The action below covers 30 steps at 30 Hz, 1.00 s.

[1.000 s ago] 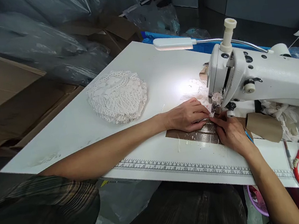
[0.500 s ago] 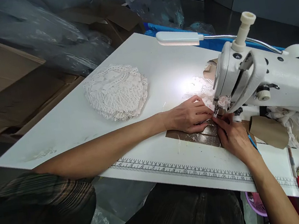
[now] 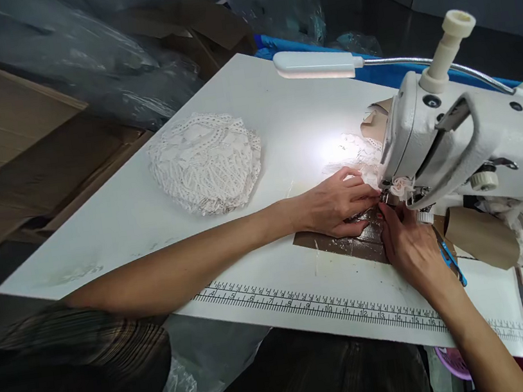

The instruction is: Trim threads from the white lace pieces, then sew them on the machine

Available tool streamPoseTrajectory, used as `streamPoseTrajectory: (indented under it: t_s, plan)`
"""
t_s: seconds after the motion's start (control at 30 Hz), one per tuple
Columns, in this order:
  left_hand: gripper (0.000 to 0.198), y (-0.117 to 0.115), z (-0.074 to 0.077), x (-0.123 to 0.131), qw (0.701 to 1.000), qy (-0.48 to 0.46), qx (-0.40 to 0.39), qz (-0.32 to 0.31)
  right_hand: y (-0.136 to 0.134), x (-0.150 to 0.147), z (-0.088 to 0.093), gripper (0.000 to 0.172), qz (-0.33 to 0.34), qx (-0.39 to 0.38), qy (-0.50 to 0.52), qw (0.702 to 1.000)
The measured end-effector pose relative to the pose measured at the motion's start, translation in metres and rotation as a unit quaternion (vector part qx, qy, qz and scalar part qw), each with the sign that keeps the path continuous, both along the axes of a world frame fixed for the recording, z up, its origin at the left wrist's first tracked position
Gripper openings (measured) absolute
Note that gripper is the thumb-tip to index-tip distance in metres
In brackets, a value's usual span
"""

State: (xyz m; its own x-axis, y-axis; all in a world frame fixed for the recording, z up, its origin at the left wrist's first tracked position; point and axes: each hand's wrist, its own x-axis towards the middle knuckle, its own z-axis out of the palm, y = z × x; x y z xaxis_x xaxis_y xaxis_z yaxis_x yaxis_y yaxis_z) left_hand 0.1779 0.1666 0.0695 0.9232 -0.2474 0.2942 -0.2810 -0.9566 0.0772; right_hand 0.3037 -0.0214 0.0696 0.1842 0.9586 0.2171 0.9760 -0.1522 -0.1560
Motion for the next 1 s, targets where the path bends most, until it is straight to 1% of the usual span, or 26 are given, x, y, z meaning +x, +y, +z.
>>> streamPoseTrajectory:
  t_s: [0.1,0.2,0.3,0.37,0.43,0.6,0.7,0.77,0.87,1.0]
  plan:
    - [0.035,0.0,0.0,0.0,1.0,0.006,0.001,0.008,-0.004,0.005,-0.001,0.041,-0.006,0.032,0.066,0.997]
    - [0.039,-0.001,0.0,0.0,1.0,0.016,-0.001,0.016,-0.009,0.018,0.0,0.04,-0.051,0.058,0.174,0.982]
    - [0.044,-0.001,0.001,0.0,0.999,0.026,-0.007,0.023,-0.011,0.032,0.005,0.043,-0.092,0.03,0.274,0.957]
    - [0.044,-0.001,0.002,0.0,0.999,0.031,-0.016,0.028,-0.011,0.038,0.01,0.046,-0.09,0.006,0.309,0.947]
    - [0.043,0.0,0.002,0.0,0.999,0.031,-0.024,0.029,-0.008,0.042,0.012,0.049,-0.087,-0.012,0.313,0.946]
    - [0.042,0.0,0.002,0.0,0.999,0.016,-0.034,0.022,0.0,0.041,0.011,0.06,-0.142,0.005,0.272,0.952]
    - [0.041,0.0,0.0,0.0,0.999,0.014,-0.031,0.032,0.0,0.034,0.01,0.057,-0.129,0.032,0.274,0.952]
    - [0.041,0.0,0.0,0.001,0.999,0.018,-0.027,0.039,-0.003,0.029,0.01,0.055,-0.147,0.043,0.261,0.953]
    - [0.041,-0.001,-0.001,0.001,0.999,0.02,-0.023,0.043,-0.007,0.025,0.008,0.054,-0.194,0.035,0.25,0.948]
    - [0.04,-0.001,-0.002,0.0,0.998,0.013,-0.023,0.055,-0.01,0.03,0.002,0.052,-0.191,0.071,0.255,0.945]
